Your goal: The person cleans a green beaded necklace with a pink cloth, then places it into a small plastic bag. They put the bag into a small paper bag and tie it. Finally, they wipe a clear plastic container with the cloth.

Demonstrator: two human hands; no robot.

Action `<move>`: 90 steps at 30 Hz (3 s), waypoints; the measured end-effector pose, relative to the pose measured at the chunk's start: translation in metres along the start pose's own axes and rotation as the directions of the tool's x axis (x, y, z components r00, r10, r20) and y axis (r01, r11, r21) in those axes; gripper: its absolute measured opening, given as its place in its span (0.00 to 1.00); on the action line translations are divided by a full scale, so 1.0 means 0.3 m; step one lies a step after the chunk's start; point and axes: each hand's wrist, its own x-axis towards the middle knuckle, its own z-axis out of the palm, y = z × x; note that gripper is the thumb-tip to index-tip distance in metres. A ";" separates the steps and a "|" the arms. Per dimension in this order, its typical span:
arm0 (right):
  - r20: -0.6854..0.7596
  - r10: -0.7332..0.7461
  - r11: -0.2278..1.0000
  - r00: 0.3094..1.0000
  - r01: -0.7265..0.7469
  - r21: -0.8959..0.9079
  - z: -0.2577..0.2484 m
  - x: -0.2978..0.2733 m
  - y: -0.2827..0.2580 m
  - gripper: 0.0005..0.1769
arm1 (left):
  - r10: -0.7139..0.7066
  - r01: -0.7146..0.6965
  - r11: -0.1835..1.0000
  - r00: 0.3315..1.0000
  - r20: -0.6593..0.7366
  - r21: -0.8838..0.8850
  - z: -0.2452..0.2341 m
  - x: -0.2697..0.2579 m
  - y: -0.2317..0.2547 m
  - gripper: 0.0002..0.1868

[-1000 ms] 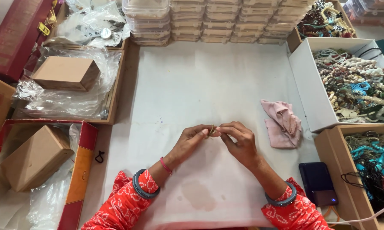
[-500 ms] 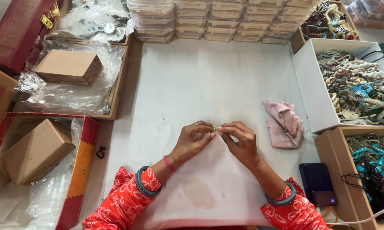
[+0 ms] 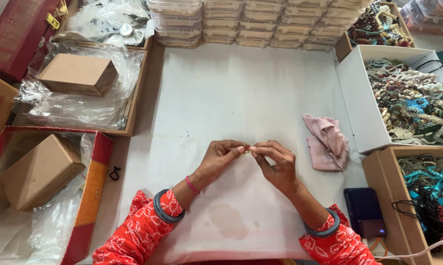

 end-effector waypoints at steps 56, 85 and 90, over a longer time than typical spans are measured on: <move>0.131 0.091 0.970 0.987 -0.058 -0.235 0.019 0.006 0.036 0.11 | -0.030 0.014 0.920 0.999 -0.033 -0.392 -0.027 0.000 0.070 0.21; 0.156 0.426 0.890 0.891 -0.444 0.107 0.063 -0.084 0.164 0.06 | -0.089 0.038 0.926 0.989 -0.118 -0.375 -0.068 0.019 0.010 0.08; 0.210 0.523 0.804 0.826 -0.560 0.202 0.063 -0.006 0.045 0.21 | -0.076 0.047 0.947 0.994 -0.078 -0.318 -0.043 0.008 0.013 0.08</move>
